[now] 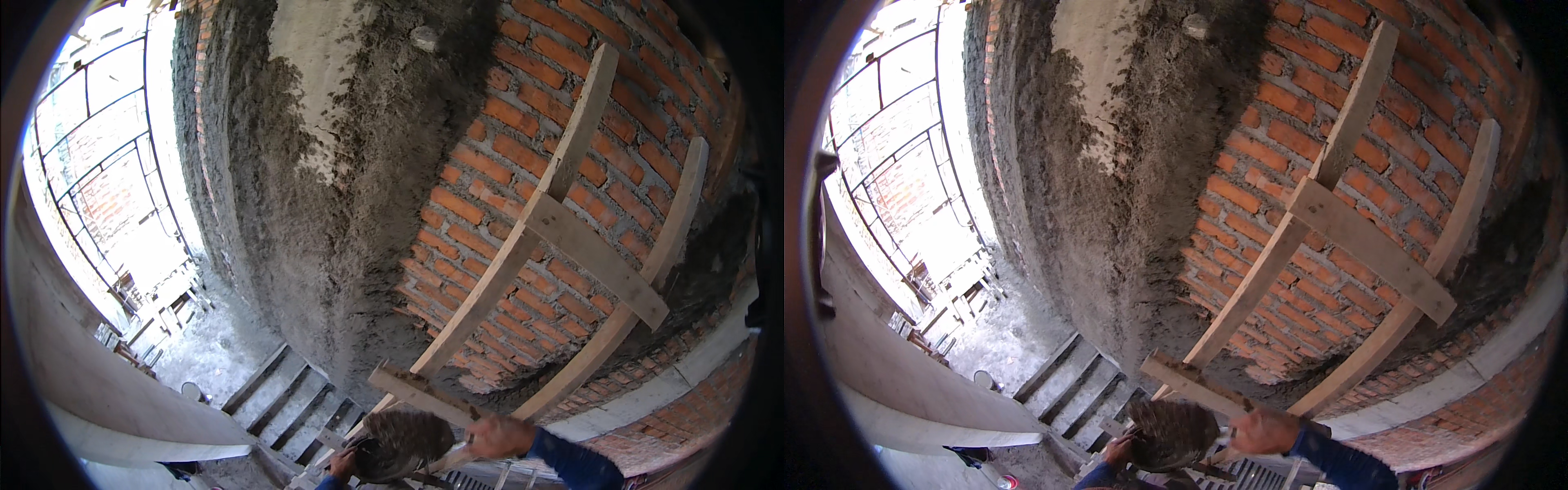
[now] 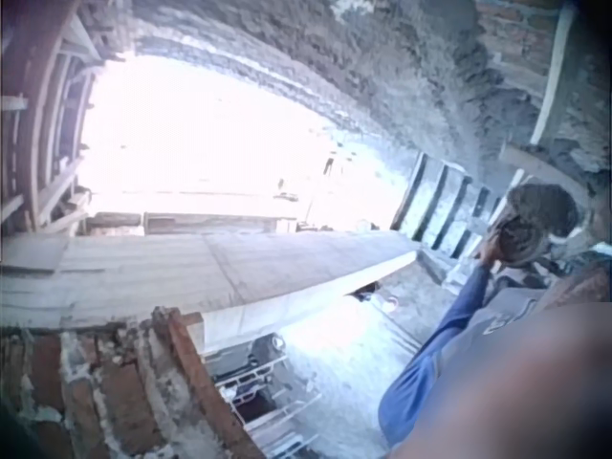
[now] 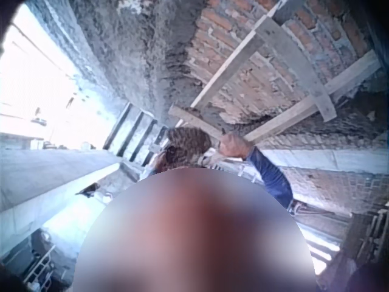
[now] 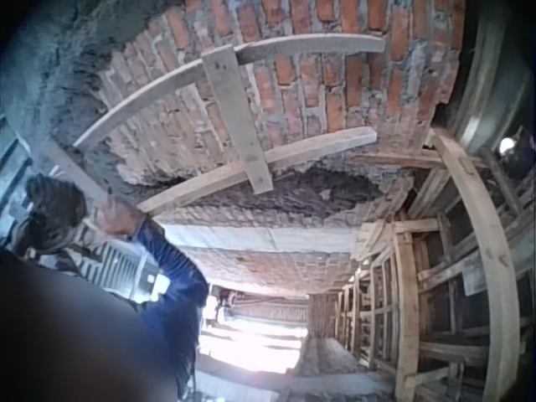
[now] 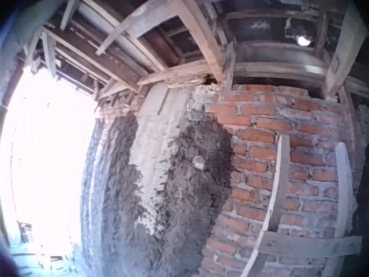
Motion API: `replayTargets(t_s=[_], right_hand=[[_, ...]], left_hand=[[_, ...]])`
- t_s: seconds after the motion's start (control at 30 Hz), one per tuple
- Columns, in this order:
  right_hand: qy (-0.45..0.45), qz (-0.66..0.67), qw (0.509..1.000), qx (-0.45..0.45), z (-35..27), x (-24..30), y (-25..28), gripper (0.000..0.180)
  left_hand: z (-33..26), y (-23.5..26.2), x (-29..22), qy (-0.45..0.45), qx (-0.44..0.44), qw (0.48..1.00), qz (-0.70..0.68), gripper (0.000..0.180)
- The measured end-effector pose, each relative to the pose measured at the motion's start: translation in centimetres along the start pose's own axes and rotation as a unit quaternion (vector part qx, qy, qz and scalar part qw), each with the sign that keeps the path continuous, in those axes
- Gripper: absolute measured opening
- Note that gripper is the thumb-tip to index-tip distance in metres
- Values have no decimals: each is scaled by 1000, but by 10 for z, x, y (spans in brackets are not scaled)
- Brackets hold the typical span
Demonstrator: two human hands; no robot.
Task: The person scoops wet cement from a bucket using a trowel and applies it to a brick wall, smoothing the surface. The person repeatedly transfers material from the bucket to the wall and spreads it evenly.
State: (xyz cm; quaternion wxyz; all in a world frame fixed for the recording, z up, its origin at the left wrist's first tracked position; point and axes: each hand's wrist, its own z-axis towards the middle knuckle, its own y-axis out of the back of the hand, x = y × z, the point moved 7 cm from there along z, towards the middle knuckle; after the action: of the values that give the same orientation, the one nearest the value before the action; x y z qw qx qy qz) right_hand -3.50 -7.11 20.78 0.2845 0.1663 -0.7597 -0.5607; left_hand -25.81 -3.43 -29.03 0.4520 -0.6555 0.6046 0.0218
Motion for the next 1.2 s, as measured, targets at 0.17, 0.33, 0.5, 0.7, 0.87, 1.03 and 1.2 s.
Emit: replayTargets(t_s=[0.17,0.33,0.5,0.7,0.87,1.03,1.2], right_hand=[[-40,-185,981,-37,74,-3,164,20],[27,-174,976,-131,150,38,302,19],[79,215,973,4,233,17,384,22],[54,460,869,-176,301,-146,511,35],[-147,245,661,-694,202,-259,545,46],[-121,149,788,-585,124,-177,468,33],[-290,187,882,-320,77,-101,247,21]], left_hand=[[-5,-3,-6,2,-55,996,70,24],[-10,-5,-8,-4,-71,994,85,25],[1,9,2,-16,-58,993,97,25],[4,10,6,-27,-68,994,82,24],[3,2,3,-34,-65,995,71,23],[2,-6,6,7,-51,994,-100,23],[-21,-11,-24,-19,-104,973,204,25]])
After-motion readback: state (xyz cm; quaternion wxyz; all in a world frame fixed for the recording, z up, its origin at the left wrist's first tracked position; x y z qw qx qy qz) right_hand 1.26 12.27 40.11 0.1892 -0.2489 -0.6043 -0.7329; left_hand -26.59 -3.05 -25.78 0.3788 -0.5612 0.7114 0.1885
